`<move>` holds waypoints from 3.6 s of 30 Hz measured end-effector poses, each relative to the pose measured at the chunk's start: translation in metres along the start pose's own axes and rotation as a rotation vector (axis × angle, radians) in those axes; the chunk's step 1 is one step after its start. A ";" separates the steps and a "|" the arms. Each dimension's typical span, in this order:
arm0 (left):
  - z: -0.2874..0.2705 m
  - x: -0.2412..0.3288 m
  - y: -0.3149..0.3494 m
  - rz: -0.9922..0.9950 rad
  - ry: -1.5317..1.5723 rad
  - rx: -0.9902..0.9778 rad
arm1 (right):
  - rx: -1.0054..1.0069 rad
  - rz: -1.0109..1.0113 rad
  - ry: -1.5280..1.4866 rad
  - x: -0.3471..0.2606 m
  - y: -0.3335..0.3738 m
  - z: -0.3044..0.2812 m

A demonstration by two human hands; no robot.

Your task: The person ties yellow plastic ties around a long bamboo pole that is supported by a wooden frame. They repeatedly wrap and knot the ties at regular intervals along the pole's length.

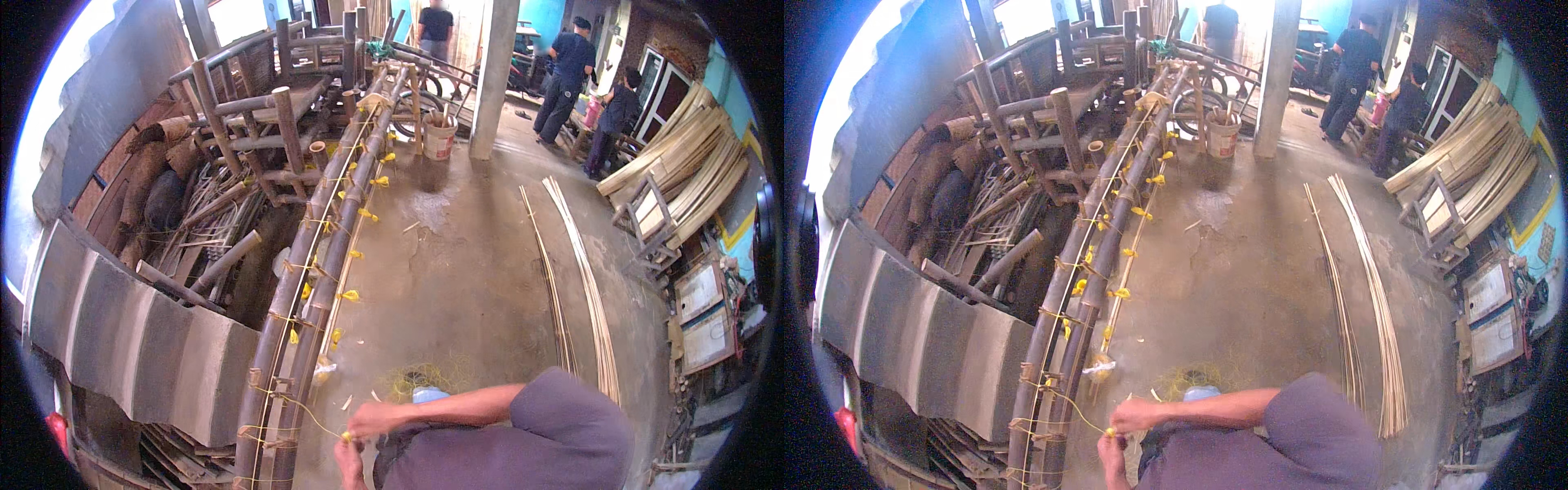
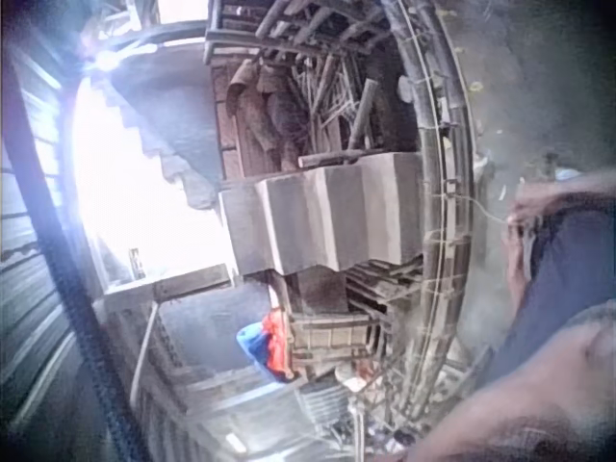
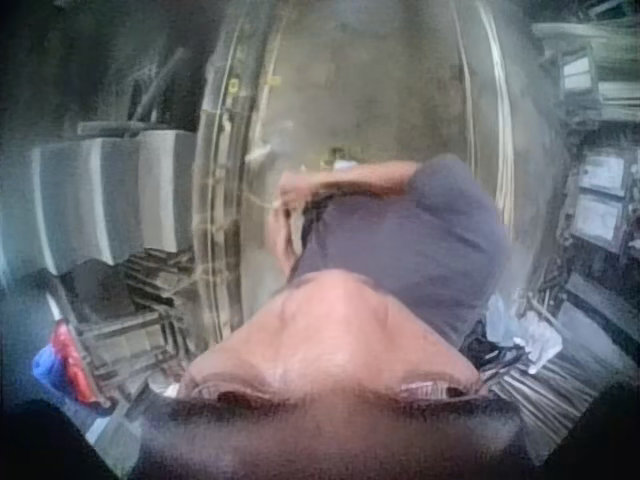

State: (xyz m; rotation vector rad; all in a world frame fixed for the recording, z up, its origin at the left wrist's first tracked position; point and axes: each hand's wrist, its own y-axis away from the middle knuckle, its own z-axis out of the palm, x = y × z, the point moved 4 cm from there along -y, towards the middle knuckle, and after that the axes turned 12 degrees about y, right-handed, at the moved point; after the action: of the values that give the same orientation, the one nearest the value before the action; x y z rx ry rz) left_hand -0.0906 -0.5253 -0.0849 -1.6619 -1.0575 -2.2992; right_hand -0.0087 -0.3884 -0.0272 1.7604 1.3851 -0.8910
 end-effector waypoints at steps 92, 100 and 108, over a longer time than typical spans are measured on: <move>-0.006 0.015 -0.002 -0.162 0.898 0.241 | -0.286 -0.270 0.010 0.037 -0.041 0.051; -0.007 0.000 -0.004 -0.092 0.634 0.231 | 0.045 -0.030 0.501 0.007 -0.050 0.025; -0.011 -0.042 -0.016 -0.143 0.896 0.411 | -0.072 -0.112 0.747 -0.005 -0.041 0.070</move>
State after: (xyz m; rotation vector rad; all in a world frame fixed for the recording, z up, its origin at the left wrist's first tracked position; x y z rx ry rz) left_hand -0.0903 -0.5326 -0.1303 -0.3270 -1.2729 -2.2714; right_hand -0.0563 -0.4436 -0.0628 2.0709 1.9582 -0.2098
